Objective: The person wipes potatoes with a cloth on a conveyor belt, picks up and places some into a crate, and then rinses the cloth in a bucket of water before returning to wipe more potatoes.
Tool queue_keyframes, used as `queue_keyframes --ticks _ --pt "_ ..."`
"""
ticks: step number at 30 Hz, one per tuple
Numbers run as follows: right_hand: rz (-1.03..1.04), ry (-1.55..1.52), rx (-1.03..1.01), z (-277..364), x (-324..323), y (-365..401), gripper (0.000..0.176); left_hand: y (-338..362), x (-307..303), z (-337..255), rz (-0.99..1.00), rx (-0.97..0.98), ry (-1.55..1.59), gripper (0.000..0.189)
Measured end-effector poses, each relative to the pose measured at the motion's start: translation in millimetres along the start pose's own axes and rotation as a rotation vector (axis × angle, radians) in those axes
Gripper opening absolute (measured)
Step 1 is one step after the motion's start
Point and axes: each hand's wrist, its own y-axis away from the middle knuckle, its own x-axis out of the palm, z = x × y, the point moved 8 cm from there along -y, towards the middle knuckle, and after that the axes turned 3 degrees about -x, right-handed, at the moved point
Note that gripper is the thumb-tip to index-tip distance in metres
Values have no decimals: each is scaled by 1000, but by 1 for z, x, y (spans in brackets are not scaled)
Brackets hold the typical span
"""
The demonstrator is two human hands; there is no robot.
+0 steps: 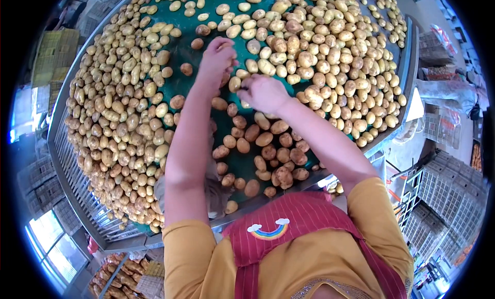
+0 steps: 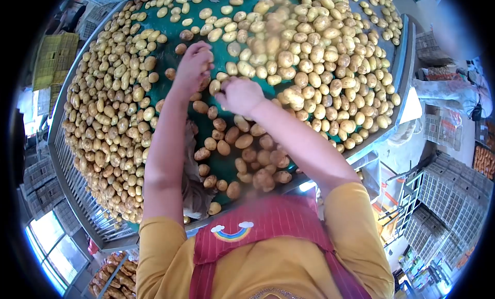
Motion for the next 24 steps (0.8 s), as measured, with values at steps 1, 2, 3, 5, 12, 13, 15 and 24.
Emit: queue_keyframes --ticks 1,2,3,5,12,13,15,24 --pt "20 18 57 -2 -1 -5 34 15 -13 6 65 -43 245 25" --pt "39 38 115 -2 -5 -9 29 30 -27 11 132 -84 491 25" --pt "26 99 115 2 -8 -13 21 47 -44 20 132 -121 614 25" --pt "66 123 168 6 -11 -23 24 91 -58 35 105 -194 831 25" --pt "-185 -539 79 -16 1 -26 8 193 -68 80 109 -193 1077 21" --pt "-183 -590 69 -9 -5 -12 8 193 -66 86 88 -164 1052 19" --pt "-217 -622 70 3 -11 18 7 191 -56 93 34 -140 1020 17" --pt "-265 -56 53 -3 -12 14 16 192 -11 87 -198 -170 726 16"
